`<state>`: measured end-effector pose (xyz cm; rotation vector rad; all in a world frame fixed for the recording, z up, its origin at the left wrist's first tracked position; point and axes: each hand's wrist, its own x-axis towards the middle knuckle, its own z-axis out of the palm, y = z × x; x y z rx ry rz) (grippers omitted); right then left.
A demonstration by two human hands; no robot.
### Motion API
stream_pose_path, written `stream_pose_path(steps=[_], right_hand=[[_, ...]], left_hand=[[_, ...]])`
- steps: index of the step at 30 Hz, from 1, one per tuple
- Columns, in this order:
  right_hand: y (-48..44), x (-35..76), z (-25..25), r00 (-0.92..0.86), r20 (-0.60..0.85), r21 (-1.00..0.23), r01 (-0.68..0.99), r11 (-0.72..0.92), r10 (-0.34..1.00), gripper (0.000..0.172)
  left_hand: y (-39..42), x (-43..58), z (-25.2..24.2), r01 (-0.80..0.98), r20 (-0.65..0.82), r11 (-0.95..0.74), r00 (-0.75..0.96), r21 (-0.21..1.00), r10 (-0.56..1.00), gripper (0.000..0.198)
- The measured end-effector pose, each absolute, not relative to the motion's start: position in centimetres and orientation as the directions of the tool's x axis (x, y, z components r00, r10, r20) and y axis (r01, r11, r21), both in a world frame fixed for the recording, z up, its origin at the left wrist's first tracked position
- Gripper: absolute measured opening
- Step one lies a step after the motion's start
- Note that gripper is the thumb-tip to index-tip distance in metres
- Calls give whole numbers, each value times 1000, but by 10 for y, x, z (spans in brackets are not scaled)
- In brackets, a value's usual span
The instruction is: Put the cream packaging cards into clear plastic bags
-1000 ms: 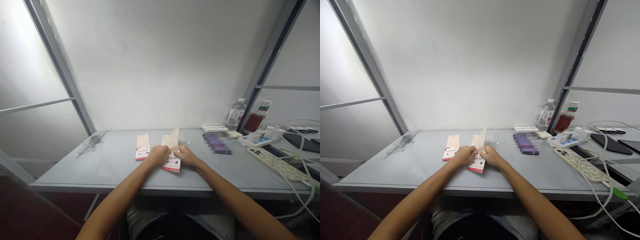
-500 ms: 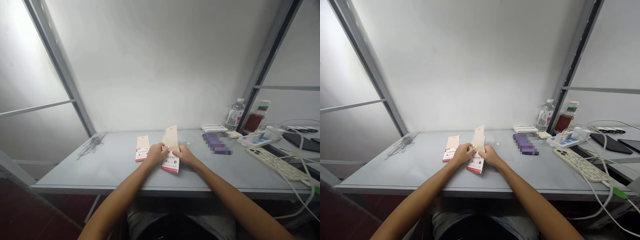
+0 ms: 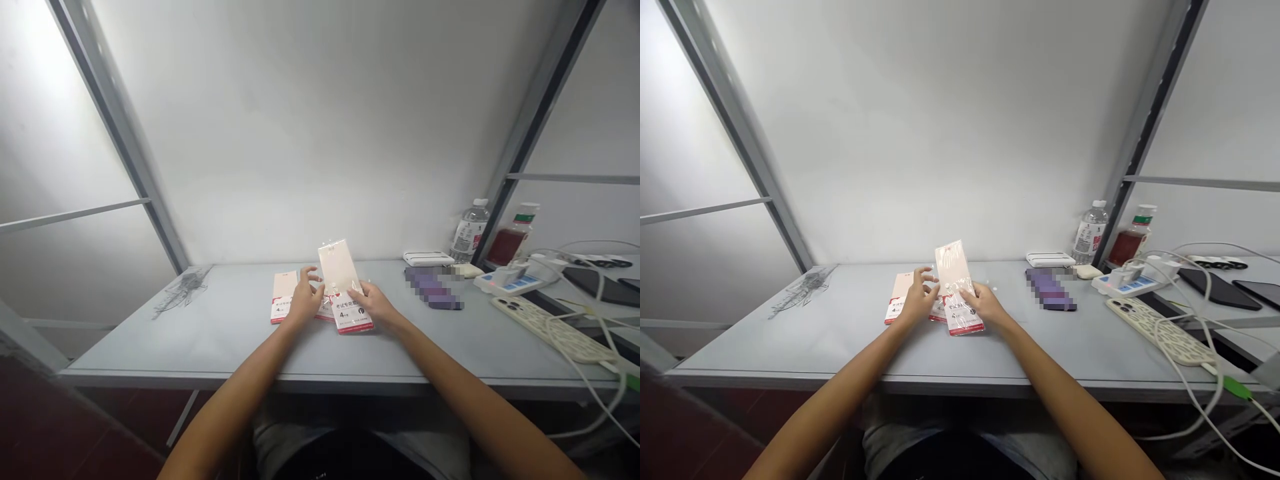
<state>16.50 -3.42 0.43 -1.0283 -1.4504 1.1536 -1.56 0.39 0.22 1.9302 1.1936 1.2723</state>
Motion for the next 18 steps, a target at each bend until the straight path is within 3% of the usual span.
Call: stream_pose_path(steps=[4, 12, 18], right_hand=[[-33, 164, 4, -162, 227, -973, -8, 229, 960, 42], [-29, 164, 0, -172, 263, -965, -59, 257, 949, 41], [-30, 163, 1, -168, 256, -966, -27, 255, 952, 42]], left_hand=[[2, -15, 5, 312, 413, -465, 220, 829, 884, 23], [1, -14, 8, 130, 334, -401, 360, 907, 871, 34], [1, -14, 8, 104, 321, -382, 369, 918, 872, 35]])
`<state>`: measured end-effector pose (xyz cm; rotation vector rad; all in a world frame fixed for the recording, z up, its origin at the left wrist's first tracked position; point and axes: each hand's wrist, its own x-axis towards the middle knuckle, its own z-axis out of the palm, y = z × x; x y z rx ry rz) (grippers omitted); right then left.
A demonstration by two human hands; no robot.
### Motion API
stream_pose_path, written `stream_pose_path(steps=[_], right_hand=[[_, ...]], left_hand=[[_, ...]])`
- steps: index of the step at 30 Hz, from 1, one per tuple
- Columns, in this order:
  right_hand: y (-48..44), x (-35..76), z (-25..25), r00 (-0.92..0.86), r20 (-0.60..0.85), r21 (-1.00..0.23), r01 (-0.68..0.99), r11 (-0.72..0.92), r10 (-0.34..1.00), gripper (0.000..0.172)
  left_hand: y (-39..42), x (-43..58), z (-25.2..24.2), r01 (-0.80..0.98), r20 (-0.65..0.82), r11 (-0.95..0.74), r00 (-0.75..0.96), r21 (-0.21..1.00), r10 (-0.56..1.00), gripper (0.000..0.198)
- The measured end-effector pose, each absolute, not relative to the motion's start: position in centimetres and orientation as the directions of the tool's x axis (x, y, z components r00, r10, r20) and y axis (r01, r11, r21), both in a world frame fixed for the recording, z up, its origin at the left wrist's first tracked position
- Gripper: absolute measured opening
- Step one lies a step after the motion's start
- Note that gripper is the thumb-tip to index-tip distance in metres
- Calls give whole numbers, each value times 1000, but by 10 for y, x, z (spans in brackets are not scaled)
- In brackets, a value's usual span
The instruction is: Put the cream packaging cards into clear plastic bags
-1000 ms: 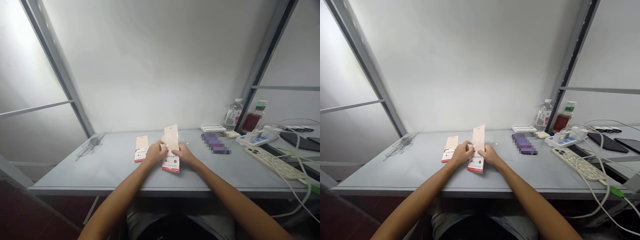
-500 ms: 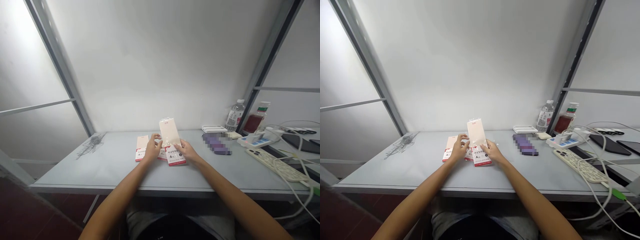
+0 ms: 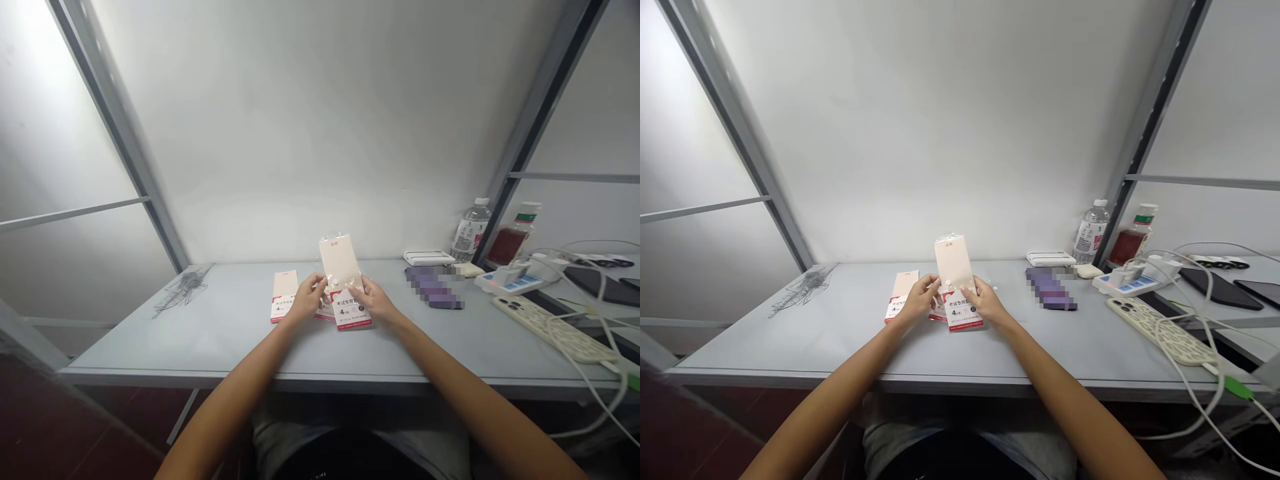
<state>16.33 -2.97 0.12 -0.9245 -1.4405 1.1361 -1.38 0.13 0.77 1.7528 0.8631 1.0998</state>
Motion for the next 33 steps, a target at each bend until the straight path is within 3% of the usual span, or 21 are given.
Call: stream_pose_path(steps=[10, 15, 19, 24, 33], right_hand=[[-37, 162, 5, -197, 249, -967, 4, 255, 948, 42], [-34, 162, 1, -124, 186, -968, 144, 203, 975, 41], [-29, 162, -4, -47, 198, -921, 334, 202, 979, 48], [-25, 162, -7, 29, 236, -839, 510, 189, 971, 47], [-23, 158, -6, 57, 265, -762, 624, 173, 963, 46]], left_hand=[[-2, -14, 10, 160, 256, -335, 377, 928, 890, 34], [3, -14, 6, 206, 254, -351, 384, 913, 888, 33], [8, -17, 4, 284, 360, -439, 290, 852, 887, 31], [9, -16, 4, 302, 339, -416, 276, 858, 899, 28], [10, -16, 7, 318, 303, -372, 247, 872, 921, 28]])
